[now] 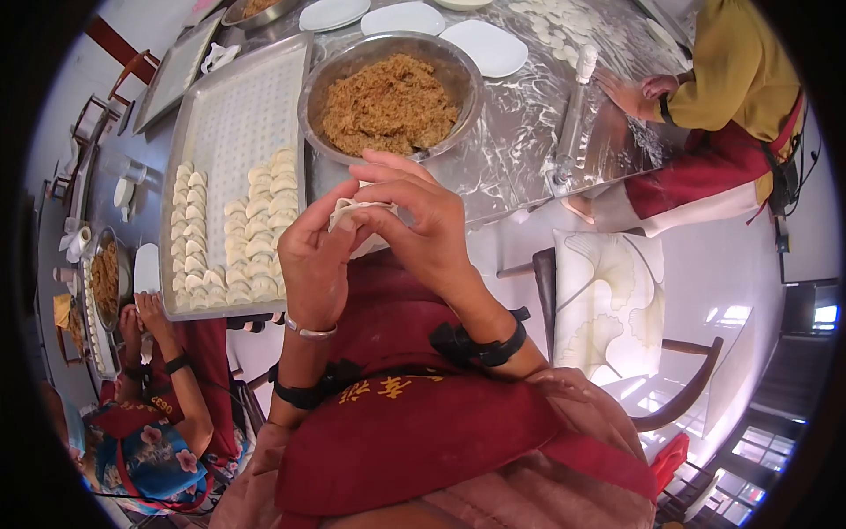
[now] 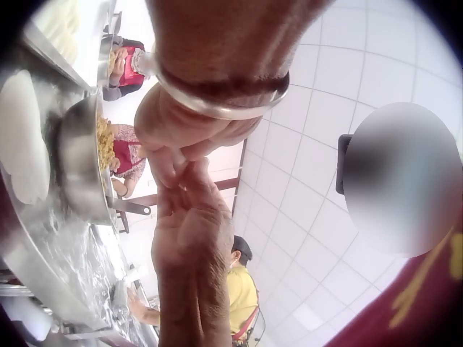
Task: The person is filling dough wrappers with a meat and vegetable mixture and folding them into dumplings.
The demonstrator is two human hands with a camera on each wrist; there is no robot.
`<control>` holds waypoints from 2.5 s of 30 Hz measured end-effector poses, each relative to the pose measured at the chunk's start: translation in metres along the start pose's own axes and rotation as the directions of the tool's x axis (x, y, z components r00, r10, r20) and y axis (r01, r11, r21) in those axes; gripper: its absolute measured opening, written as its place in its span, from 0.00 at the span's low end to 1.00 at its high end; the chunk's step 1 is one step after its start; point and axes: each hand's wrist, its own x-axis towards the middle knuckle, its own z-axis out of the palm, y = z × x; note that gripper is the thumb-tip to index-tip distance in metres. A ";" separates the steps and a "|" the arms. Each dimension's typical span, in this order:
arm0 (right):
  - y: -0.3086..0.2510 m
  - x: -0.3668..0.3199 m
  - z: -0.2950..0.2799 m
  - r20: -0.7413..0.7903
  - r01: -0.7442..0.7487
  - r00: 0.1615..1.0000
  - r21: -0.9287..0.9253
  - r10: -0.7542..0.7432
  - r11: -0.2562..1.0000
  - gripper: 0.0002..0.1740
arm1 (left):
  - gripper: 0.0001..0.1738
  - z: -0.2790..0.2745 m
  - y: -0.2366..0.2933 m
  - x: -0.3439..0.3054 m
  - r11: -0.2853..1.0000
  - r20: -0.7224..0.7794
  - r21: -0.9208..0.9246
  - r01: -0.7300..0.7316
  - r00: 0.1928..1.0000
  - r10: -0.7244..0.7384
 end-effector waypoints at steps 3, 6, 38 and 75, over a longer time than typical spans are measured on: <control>0.000 -0.002 0.001 -0.004 0.009 1.000 0.010 -0.009 1.000 0.08 | 0.21 0.000 0.003 0.001 0.988 0.025 0.155 0.009 1.000 -0.013; 0.007 -0.006 0.000 0.020 0.007 1.000 0.046 -0.008 0.999 0.09 | 0.20 -0.007 0.004 0.003 0.949 0.094 0.316 -0.009 0.995 -0.022; 0.004 -0.006 -0.012 -0.054 -0.035 0.998 0.051 0.038 0.998 0.07 | 0.24 0.013 -0.006 0.001 0.972 0.045 0.235 -0.030 0.999 0.020; 0.011 -0.011 0.009 -0.119 0.054 0.993 0.331 -0.015 0.942 0.11 | 0.15 -0.009 -0.040 0.026 0.996 0.006 0.091 -0.003 1.000 0.002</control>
